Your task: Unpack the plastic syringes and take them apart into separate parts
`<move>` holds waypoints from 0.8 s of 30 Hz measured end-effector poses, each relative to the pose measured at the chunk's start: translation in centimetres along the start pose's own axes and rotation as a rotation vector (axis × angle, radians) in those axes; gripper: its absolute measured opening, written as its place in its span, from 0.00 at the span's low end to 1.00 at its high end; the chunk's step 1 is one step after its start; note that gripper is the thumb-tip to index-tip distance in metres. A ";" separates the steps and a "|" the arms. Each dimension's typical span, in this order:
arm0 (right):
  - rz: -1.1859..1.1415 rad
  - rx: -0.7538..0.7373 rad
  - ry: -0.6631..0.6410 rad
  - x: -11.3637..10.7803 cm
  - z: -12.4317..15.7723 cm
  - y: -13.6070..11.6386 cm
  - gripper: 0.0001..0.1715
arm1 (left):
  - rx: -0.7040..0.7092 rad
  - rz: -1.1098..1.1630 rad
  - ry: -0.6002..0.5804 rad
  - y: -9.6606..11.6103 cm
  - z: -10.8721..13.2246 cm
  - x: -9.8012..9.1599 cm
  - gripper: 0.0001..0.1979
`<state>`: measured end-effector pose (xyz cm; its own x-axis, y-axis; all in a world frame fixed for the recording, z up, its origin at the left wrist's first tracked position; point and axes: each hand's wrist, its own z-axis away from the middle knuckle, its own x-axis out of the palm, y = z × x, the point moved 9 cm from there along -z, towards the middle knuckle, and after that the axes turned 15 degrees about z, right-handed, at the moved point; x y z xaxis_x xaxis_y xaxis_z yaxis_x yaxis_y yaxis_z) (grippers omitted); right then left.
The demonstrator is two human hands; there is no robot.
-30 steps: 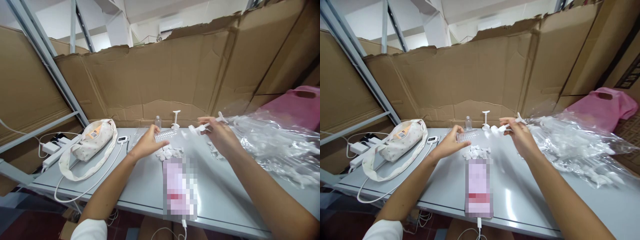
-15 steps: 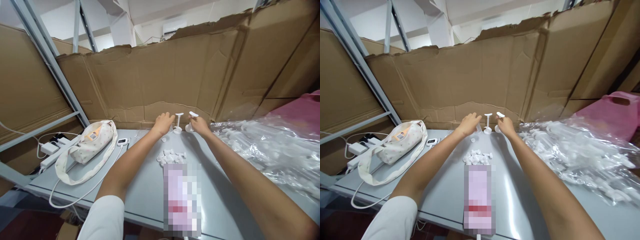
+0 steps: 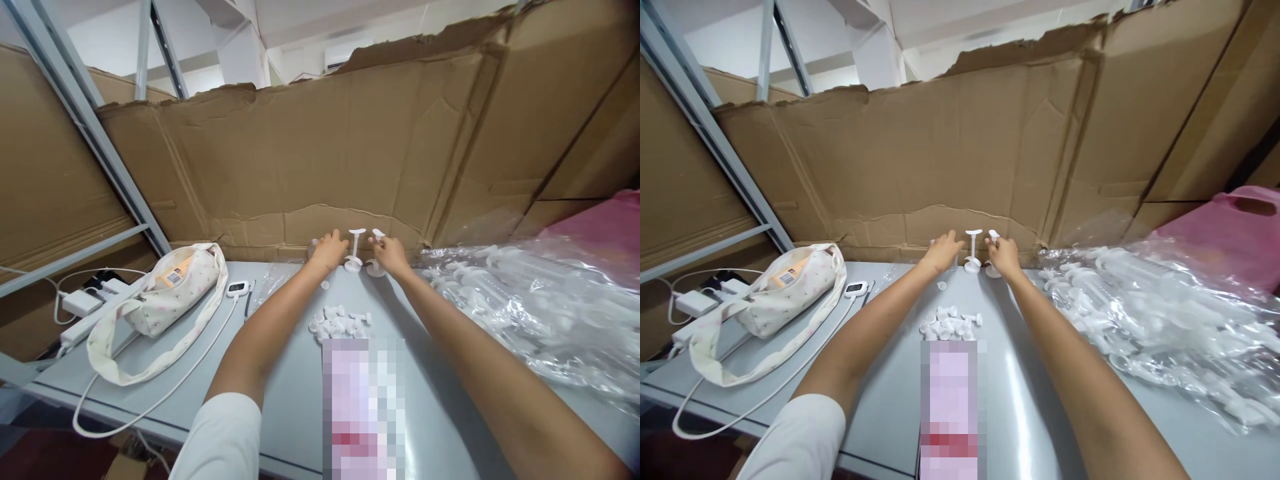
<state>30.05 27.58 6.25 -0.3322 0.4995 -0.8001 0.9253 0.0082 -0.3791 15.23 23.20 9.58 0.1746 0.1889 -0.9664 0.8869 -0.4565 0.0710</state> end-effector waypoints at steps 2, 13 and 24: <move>0.007 0.001 0.012 0.2 0.1 0.1 0.19 | -0.006 0.006 0.024 -0.4 -0.1 0.1 0.18; 0.102 0.047 -0.143 1.5 0.8 2.5 0.20 | 0.023 0.090 0.076 -0.3 2.8 -0.5 0.18; 0.181 -0.073 -0.282 1.4 2.9 0.3 0.20 | -0.052 0.296 -0.312 -1.7 6.1 4.9 0.13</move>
<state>29.35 25.79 3.69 -0.1896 0.2391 -0.9523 0.9811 0.0088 -0.1931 11.92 19.60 3.26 0.2939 -0.2195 -0.9303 0.8400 -0.4051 0.3610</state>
